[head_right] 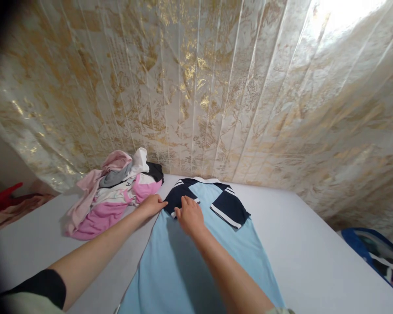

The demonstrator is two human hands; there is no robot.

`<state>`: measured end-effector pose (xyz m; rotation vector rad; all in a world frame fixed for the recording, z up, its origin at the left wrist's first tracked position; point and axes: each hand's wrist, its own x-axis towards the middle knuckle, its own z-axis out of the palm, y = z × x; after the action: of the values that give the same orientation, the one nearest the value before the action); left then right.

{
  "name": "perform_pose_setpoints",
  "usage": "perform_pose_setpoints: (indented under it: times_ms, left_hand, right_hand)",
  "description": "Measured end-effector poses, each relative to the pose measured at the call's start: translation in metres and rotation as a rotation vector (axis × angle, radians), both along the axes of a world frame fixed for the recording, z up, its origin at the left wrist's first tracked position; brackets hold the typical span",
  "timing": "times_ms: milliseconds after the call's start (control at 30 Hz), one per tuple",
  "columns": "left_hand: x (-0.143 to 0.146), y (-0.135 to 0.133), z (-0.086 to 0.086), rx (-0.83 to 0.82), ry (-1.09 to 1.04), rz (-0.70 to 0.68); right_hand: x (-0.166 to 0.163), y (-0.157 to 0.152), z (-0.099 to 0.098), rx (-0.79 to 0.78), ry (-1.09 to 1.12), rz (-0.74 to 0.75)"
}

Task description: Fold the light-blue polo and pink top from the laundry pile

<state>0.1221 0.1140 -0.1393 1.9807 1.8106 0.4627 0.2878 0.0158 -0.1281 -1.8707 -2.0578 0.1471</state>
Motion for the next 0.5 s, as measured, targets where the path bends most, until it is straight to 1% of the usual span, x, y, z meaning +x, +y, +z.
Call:
perform_pose_setpoints:
  times_ms: [100, 167, 200, 267, 367, 433, 500]
  left_hand:
    - [0.001, 0.000, -0.004, 0.009, -0.042, -0.008]
    - [0.002, 0.001, -0.005, 0.032, -0.084, -0.009]
    - [0.003, 0.002, -0.005, 0.039, -0.106, -0.006]
    - [0.004, 0.002, -0.005, 0.026, -0.147, 0.004]
    - [0.005, -0.001, -0.004, -0.067, -0.199, -0.002]
    - [0.006, -0.004, -0.004, -0.125, -0.224, -0.020]
    - [0.008, -0.009, -0.004, -0.130, -0.244, -0.029]
  right_hand:
    - [-0.008, 0.005, -0.026, 0.015, -0.011, 0.025]
    - [-0.008, 0.004, -0.036, 0.036, -0.015, 0.018]
    - [-0.007, 0.003, -0.037, 0.028, -0.010, 0.017]
    - [-0.005, 0.004, -0.031, -0.010, 0.011, 0.027]
    - [-0.003, 0.012, -0.011, -0.041, 0.056, 0.020]
    - [-0.007, 0.021, 0.003, -0.043, 0.106, -0.028]
    - [-0.015, 0.030, 0.014, -0.102, 0.186, -0.082]
